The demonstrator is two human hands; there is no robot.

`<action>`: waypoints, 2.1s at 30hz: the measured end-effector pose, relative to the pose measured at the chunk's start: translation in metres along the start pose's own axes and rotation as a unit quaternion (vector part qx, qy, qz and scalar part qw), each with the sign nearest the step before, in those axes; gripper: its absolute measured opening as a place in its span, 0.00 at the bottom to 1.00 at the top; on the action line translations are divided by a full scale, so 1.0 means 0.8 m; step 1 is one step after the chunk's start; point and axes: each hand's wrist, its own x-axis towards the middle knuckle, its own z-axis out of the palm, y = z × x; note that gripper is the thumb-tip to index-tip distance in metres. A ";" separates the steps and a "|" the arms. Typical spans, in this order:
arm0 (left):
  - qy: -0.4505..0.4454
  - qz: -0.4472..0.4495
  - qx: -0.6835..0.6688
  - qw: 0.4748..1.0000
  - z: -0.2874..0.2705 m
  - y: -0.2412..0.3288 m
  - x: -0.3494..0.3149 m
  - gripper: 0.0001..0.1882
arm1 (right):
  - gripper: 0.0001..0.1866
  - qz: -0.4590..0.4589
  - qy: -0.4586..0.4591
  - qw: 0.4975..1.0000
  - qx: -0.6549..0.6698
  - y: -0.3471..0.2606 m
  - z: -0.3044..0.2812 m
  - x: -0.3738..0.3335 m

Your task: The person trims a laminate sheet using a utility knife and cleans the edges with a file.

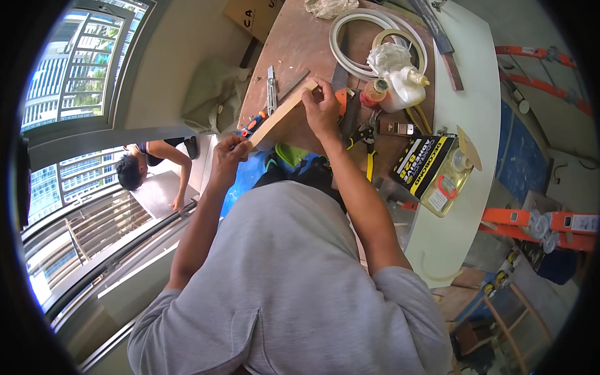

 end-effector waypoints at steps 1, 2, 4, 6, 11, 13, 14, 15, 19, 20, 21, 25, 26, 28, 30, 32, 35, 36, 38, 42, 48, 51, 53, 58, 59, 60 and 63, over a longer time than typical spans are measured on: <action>0.005 0.003 0.005 1.000 0.003 -0.001 0.000 0.10 | 0.18 -0.003 0.002 1.000 0.005 -0.003 -0.001 -0.001; 0.010 0.006 0.010 1.000 0.006 -0.003 -0.002 0.10 | 0.17 -0.006 0.003 1.000 0.011 -0.005 -0.002 -0.002; 0.068 0.194 0.166 0.964 0.011 0.008 -0.006 0.13 | 0.17 -0.004 0.005 0.999 0.032 -0.001 0.009 -0.001; 0.068 0.277 0.273 0.919 0.038 0.039 -0.017 0.17 | 0.17 -0.002 0.008 0.999 0.033 0.004 0.002 0.001; 0.118 0.375 0.400 0.828 0.076 0.056 -0.004 0.14 | 0.18 -0.045 0.028 0.998 0.043 0.010 0.005 0.003; 0.097 0.363 0.426 0.823 0.075 0.047 0.003 0.11 | 0.19 -0.061 0.041 0.997 0.004 -0.010 0.003 -0.006; 0.100 0.379 0.409 0.824 0.074 0.044 0.006 0.09 | 0.19 -0.069 0.047 0.996 -0.016 -0.025 0.002 -0.008; 0.100 0.398 0.391 0.824 0.074 0.043 0.009 0.08 | 0.20 -0.176 0.004 0.979 -0.105 -0.042 -0.005 -0.002; 0.115 0.436 0.387 0.804 0.076 0.048 0.013 0.05 | 0.22 -0.361 -0.231 0.835 -0.345 -0.092 -0.024 0.004; 0.109 0.426 0.390 0.810 0.076 0.050 0.012 0.05 | 0.21 -0.373 -0.277 0.805 -0.370 -0.091 -0.020 0.008; 0.103 0.415 0.393 0.814 0.075 0.052 0.010 0.04 | 0.20 -0.384 -0.323 0.771 -0.392 -0.090 -0.016 0.013; 0.085 0.386 0.413 0.821 0.074 0.052 0.006 0.05 | 0.11 -0.397 -0.357 0.769 -0.352 -0.073 -0.008 0.035; 0.091 0.395 0.413 0.816 0.074 0.049 0.008 0.05 | 0.09 -0.402 -0.361 0.771 -0.337 -0.067 -0.009 0.039; 0.100 0.411 0.412 0.807 0.075 0.042 0.010 0.06 | 0.06 -0.409 -0.369 0.776 -0.307 -0.059 -0.010 0.042; 0.115 0.422 0.411 0.800 0.077 0.037 0.011 0.07 | 0.06 -0.415 -0.348 0.793 -0.279 -0.055 -0.011 0.039; 0.127 0.430 0.411 0.794 0.078 0.034 0.011 0.08 | 0.07 -0.414 -0.328 0.808 -0.261 -0.048 -0.011 0.036; 0.143 0.446 0.411 0.782 0.083 0.030 0.014 0.08 | 0.08 -0.411 -0.305 0.822 -0.252 -0.027 -0.013 0.031; 0.154 0.456 0.407 0.776 0.085 0.034 0.013 0.07 | 0.08 -0.412 -0.301 0.823 -0.249 -0.029 -0.014 0.031; 0.161 0.465 0.401 0.772 0.088 0.037 0.008 0.07 | 0.08 -0.413 -0.297 0.823 -0.253 -0.030 -0.017 0.025; 0.136 0.454 0.381 0.794 0.085 0.042 0.001 0.09 | 0.08 -0.382 -0.306 0.834 -0.254 -0.050 -0.018 0.015; 0.064 0.251 0.208 0.943 0.081 0.060 0.006 0.06 | 0.09 -0.255 -0.308 0.869 -0.290 -0.069 -0.003 0.007; 0.045 0.111 0.149 0.982 0.074 0.070 0.017 0.06 | 0.09 -0.279 -0.304 0.863 -0.291 -0.067 0.004 0.010; 0.046 0.089 0.163 0.981 0.076 0.068 0.024 0.06 | 0.08 -0.290 -0.311 0.853 -0.303 -0.062 0.005 0.013; 0.042 0.102 0.211 0.971 0.076 0.067 0.029 0.06 | 0.07 -0.282 -0.326 0.835 -0.340 -0.063 0.004 0.010; 0.038 0.100 0.211 0.972 0.074 0.070 0.034 0.07 | 0.07 -0.284 -0.331 0.834 -0.339 -0.067 0.005 0.016; 0.033 0.093 0.211 0.973 0.072 0.072 0.035 0.08 | 0.08 -0.282 -0.338 0.833 -0.336 -0.070 0.005 0.017; 0.031 0.135 0.217 0.966 0.062 0.061 0.032 0.12 | 0.09 -0.343 -0.362 0.803 -0.326 -0.071 0.001 0.021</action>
